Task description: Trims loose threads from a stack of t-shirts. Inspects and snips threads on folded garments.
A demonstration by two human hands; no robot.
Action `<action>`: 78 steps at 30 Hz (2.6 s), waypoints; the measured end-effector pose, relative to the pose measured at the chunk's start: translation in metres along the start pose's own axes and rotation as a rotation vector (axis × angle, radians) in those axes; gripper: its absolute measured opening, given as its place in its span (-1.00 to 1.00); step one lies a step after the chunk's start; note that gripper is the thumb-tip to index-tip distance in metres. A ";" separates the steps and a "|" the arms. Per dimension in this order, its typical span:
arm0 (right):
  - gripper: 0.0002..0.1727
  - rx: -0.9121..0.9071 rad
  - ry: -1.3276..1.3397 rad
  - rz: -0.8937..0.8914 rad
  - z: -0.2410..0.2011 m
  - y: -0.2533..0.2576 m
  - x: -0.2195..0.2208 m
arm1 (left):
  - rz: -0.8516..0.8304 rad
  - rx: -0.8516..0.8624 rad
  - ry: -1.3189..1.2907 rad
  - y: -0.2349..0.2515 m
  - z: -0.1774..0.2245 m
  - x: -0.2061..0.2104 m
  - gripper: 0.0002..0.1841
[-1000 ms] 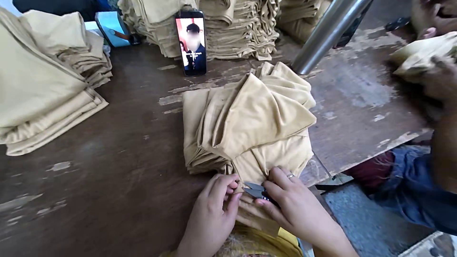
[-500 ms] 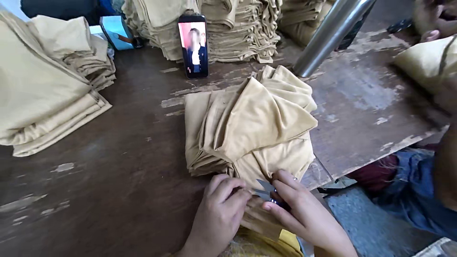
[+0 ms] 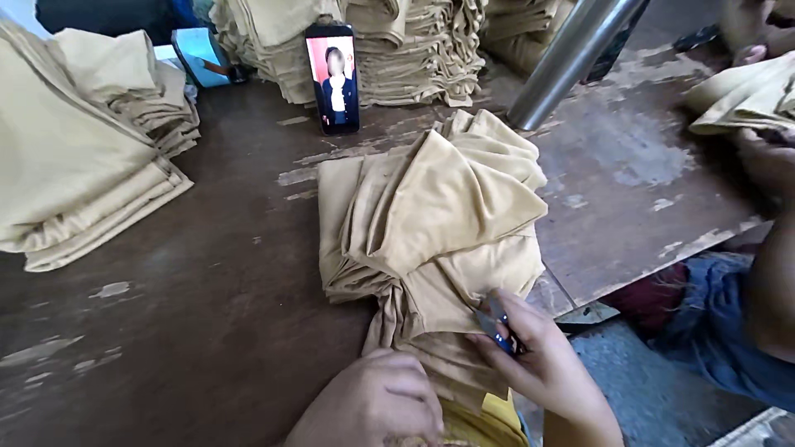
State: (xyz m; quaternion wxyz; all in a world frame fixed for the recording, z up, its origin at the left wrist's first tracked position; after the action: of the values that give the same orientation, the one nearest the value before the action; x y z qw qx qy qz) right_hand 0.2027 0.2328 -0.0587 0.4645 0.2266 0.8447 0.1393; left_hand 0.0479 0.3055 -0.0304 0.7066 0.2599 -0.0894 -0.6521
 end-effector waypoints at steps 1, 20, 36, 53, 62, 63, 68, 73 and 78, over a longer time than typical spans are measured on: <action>-0.80 -0.003 0.007 0.009 -0.001 0.002 -0.002 | 0.105 -0.022 0.081 0.000 -0.003 -0.007 -0.46; -0.82 -0.080 0.558 0.401 -0.030 0.028 -0.063 | 0.796 0.069 -0.102 0.023 -0.003 -0.081 -0.52; -0.75 -0.104 0.473 -0.045 -0.020 -0.018 -0.012 | 0.515 -0.055 0.523 -0.007 -0.027 -0.019 -0.86; -0.69 -0.037 0.239 0.164 -0.015 0.019 0.020 | 0.884 -0.125 -0.852 -0.023 -0.076 -0.028 -0.54; -0.70 -0.029 0.323 0.156 -0.031 0.012 0.018 | 0.905 0.000 -0.267 -0.024 -0.053 -0.026 -0.60; -0.61 -0.013 0.294 0.123 -0.029 0.010 0.019 | 0.921 0.006 -0.212 -0.025 -0.051 -0.027 -0.67; -0.49 0.027 0.068 -0.002 -0.023 -0.010 0.026 | 0.910 -0.026 -0.246 -0.025 -0.052 -0.027 -0.90; -0.53 0.019 -0.094 -0.015 -0.023 -0.020 0.029 | 0.889 -0.050 -0.456 -0.028 -0.058 -0.023 -0.88; -0.50 0.026 -0.172 -0.007 -0.029 -0.015 0.032 | 0.910 -0.048 -0.478 -0.026 -0.052 -0.024 -0.88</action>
State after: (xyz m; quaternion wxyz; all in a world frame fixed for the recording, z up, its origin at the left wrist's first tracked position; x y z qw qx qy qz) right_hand 0.1593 0.2353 -0.0726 0.5327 0.2410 0.8042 0.1069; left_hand 0.0461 0.3414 -0.0818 0.8843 0.0222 -0.3376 -0.3218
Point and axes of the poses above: each hand's wrist, its own y-axis towards the middle knuckle, its own x-axis out of the palm, z = x × y, the point moved 10 cm from there along y, towards the middle knuckle, and after that the axes turned 13 degrees about -y, right-handed, at the moved point
